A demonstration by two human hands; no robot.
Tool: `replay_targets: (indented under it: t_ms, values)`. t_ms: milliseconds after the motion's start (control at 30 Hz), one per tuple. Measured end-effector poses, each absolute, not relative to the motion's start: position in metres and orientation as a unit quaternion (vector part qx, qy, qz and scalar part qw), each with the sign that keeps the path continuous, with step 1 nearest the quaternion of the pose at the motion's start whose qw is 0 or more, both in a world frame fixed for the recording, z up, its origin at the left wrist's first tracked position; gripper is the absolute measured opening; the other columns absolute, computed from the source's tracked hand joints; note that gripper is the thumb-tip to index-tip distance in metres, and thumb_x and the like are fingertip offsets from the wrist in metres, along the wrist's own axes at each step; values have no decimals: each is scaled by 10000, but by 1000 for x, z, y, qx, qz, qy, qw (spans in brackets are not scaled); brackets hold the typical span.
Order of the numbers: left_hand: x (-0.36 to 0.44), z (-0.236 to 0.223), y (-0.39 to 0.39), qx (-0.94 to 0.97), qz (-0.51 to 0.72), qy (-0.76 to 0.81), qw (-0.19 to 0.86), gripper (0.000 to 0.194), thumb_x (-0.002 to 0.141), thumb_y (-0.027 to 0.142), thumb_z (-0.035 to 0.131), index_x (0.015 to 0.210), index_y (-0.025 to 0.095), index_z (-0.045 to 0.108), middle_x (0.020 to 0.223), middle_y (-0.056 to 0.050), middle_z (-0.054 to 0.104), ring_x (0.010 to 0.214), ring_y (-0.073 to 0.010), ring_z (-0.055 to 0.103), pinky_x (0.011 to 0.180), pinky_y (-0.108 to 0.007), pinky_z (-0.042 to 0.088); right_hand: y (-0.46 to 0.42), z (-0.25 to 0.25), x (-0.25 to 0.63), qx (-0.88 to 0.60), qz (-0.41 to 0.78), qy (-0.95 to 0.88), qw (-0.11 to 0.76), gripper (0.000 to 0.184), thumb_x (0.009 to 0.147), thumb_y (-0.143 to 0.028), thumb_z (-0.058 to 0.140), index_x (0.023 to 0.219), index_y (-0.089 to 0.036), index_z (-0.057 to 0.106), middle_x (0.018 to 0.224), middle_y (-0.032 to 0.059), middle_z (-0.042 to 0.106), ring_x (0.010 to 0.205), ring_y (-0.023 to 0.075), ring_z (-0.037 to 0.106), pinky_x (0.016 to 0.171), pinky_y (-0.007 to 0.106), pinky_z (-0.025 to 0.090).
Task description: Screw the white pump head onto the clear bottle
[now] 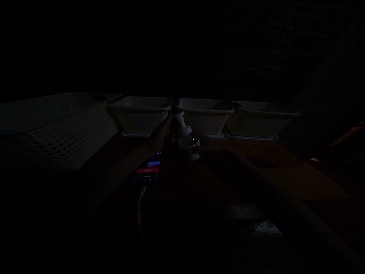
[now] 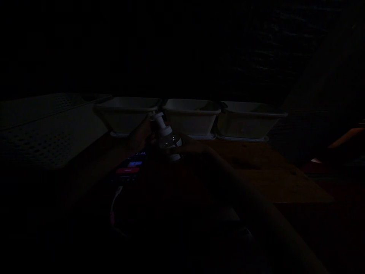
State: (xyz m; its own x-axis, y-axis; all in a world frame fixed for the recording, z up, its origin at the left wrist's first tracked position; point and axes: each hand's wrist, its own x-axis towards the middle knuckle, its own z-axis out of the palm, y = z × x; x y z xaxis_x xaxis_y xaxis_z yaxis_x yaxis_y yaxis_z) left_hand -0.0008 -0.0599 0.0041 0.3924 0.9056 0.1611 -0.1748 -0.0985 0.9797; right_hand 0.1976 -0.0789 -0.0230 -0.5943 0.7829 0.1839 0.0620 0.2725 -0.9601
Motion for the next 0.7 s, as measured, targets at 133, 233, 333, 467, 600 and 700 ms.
replay_targets:
  t_ms: [133, 233, 333, 467, 600, 700]
  values:
    - [-2, -1, -55, 619, 457, 304, 562, 535, 792, 690, 634, 803, 155, 643, 533, 45, 450, 440, -69, 400, 407, -212, 267, -80, -24, 197, -308, 533, -704, 355, 633, 667, -291, 830, 1215, -174, 534, 1179, 94, 664, 1084, 240, 644, 944, 393, 535]
    - [-2, -3, -55, 664, 455, 299, 512, 443, 673, 503, 810, 907, 151, 677, 562, 51, 510, 439, -59, 390, 418, -208, 252, -81, -23, 196, -312, 530, -702, 360, 606, 693, -298, 811, 1220, -175, 540, 1202, 109, 651, 1106, 244, 631, 988, 417, 513]
    - [-1, -2, -57, 672, 463, 300, 495, 444, 667, 445, 806, 969, 141, 689, 578, 48, 538, 441, -60, 390, 424, -217, 247, -82, -22, 195, -319, 521, -701, 368, 597, 688, -304, 815, 1207, -182, 546, 1203, 122, 646, 1102, 254, 626, 984, 432, 519]
    - [-1, -2, -57, 675, 461, 312, 485, 474, 625, 466, 832, 930, 128, 698, 598, 35, 576, 453, -64, 407, 432, -222, 252, -81, -22, 195, -319, 517, -707, 361, 600, 684, -321, 818, 1197, -179, 540, 1182, 117, 653, 1095, 253, 628, 972, 424, 527]
    - [-3, -8, -49, 691, 456, 314, 465, 509, 578, 473, 872, 905, 126, 693, 742, -22, 674, 615, -126, 571, 572, -243, 417, -80, -22, 197, -346, 503, -709, 353, 644, 668, -339, 830, 1212, -176, 525, 1200, 114, 640, 1098, 251, 624, 976, 419, 520]
    - [-4, -14, -42, 697, 457, 322, 450, 543, 555, 495, 879, 905, 130, 679, 861, -68, 710, 807, -211, 651, 730, -313, 489, -79, -22, 198, -347, 491, -721, 344, 627, 661, -356, 832, 1184, -173, 538, 1200, 112, 632, 1108, 253, 616, 981, 423, 515]
